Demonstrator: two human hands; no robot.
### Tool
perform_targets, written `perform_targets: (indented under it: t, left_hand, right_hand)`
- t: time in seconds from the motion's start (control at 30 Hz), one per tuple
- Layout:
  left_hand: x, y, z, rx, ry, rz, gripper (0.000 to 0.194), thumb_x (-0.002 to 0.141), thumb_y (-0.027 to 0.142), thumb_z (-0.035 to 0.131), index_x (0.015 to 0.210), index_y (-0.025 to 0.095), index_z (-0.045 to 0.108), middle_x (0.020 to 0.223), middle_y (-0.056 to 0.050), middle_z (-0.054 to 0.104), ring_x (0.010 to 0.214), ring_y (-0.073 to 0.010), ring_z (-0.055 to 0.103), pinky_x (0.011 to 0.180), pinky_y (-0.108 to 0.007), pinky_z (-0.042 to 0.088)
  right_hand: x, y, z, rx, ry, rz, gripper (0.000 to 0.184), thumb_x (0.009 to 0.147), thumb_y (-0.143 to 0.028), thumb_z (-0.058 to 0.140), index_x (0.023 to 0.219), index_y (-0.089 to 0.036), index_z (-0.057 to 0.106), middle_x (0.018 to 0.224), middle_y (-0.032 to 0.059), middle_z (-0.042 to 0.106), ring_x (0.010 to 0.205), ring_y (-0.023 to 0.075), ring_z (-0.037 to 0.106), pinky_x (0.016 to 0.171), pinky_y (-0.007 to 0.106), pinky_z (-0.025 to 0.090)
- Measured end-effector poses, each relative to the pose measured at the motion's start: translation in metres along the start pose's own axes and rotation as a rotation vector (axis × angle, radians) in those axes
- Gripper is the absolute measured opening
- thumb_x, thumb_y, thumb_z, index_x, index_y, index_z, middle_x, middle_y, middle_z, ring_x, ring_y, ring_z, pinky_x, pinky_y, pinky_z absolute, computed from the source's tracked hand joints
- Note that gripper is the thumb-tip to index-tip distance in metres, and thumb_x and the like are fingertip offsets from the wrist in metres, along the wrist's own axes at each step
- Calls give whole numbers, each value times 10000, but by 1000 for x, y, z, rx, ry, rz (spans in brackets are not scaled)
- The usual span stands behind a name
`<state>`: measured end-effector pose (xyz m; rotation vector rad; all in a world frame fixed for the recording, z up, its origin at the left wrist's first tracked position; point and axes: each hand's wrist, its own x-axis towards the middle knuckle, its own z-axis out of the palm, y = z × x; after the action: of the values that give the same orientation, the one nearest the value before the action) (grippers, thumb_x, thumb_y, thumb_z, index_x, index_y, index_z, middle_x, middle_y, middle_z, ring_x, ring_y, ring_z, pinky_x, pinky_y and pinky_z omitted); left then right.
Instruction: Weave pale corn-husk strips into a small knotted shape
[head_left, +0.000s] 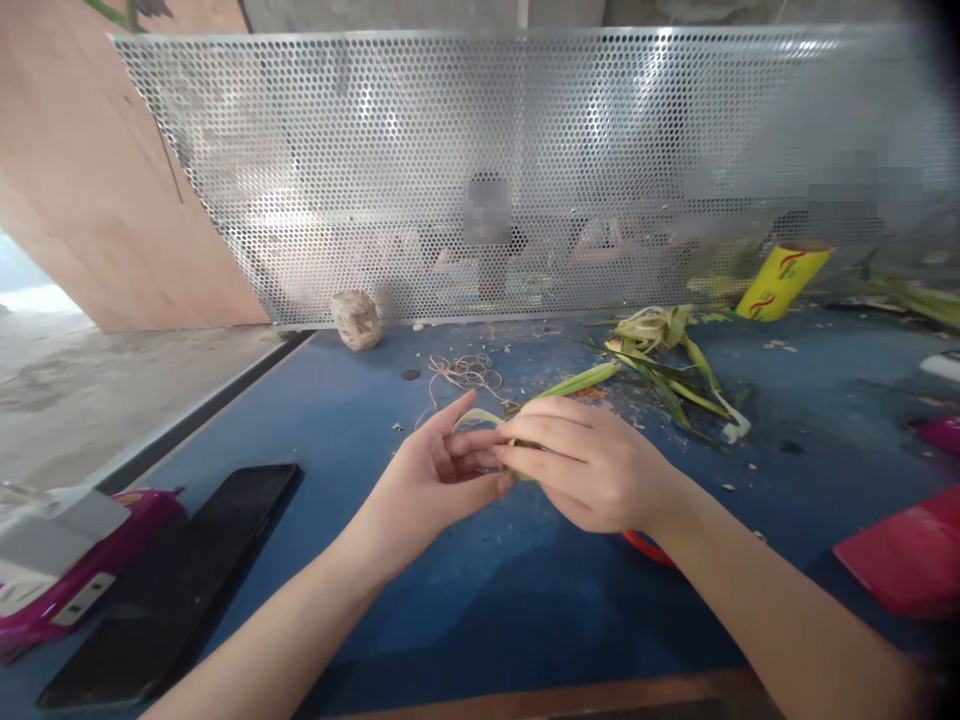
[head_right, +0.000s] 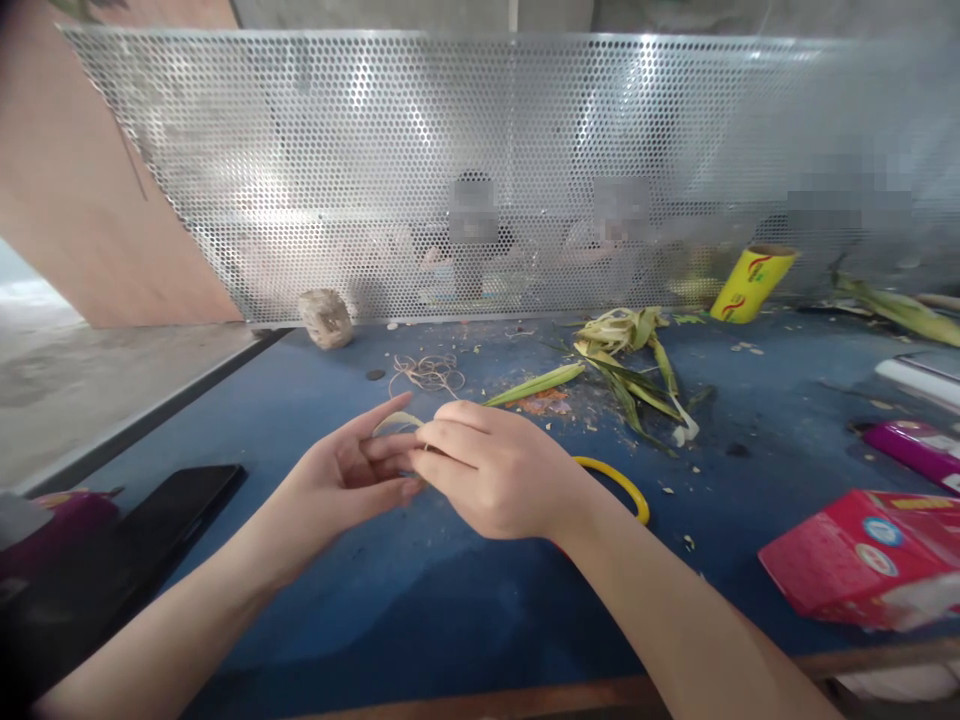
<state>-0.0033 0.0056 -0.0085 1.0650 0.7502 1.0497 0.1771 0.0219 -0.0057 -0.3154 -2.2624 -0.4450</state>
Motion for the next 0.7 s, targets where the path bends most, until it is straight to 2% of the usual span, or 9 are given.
perform_targets:
  t: [0.23,0.37,0.47,0.57,0.63,0.7]
  left_hand:
    - [1,-1,-4,45,24,2,868,594,2,732,1347,182,339,928,-39,696,738,-129,643,701,-267,511]
    - [0,3,-2,40,23,30,805,601,12,737,1308,185,393,877,-26,703,731,-134,653,660,-237,509]
    - [-1,6,1,35,20,24,840,595,1,741,1325,151,355,866,-44,712,730,-138,656,608,-208,506]
    - [-1,8,3,20,33,25,863,584,-11,747,1328,135,334,839,-39,720,683,-120,651,536,-177,491]
    - [-1,8,4,21,53,33,860,584,-13,747,1323,130,332,833,-35,721,662,-110,645,513,-169,486]
    - [-2,9,4,28,66,49,860,587,-9,748,1325,125,325,838,-39,722,651,-105,642,501,-167,484]
  right_hand:
    - [-2,-2,1,49,-1,-5,290,821,-32,424,1034,-64,619,986,113,692,964,231,584,833,389,532]
    - [-2,-3,0,200,64,69,419,794,1,381,1173,-83,539,1077,107,665,1107,230,525,906,389,489]
    - [-3,-2,-2,358,89,234,565,759,41,349,1288,-138,438,1224,92,580,1222,205,438,1016,404,392]
    - [-6,2,-4,520,98,503,688,715,34,402,1357,-204,330,1387,82,404,1287,221,349,1058,440,325]
    - [-8,6,-3,657,33,707,741,700,19,442,1372,-245,277,1384,82,382,1258,231,374,1011,445,375]
    - [-10,8,-1,813,-136,836,674,738,-38,494,1349,-251,307,1323,94,432,1189,239,439,954,445,418]
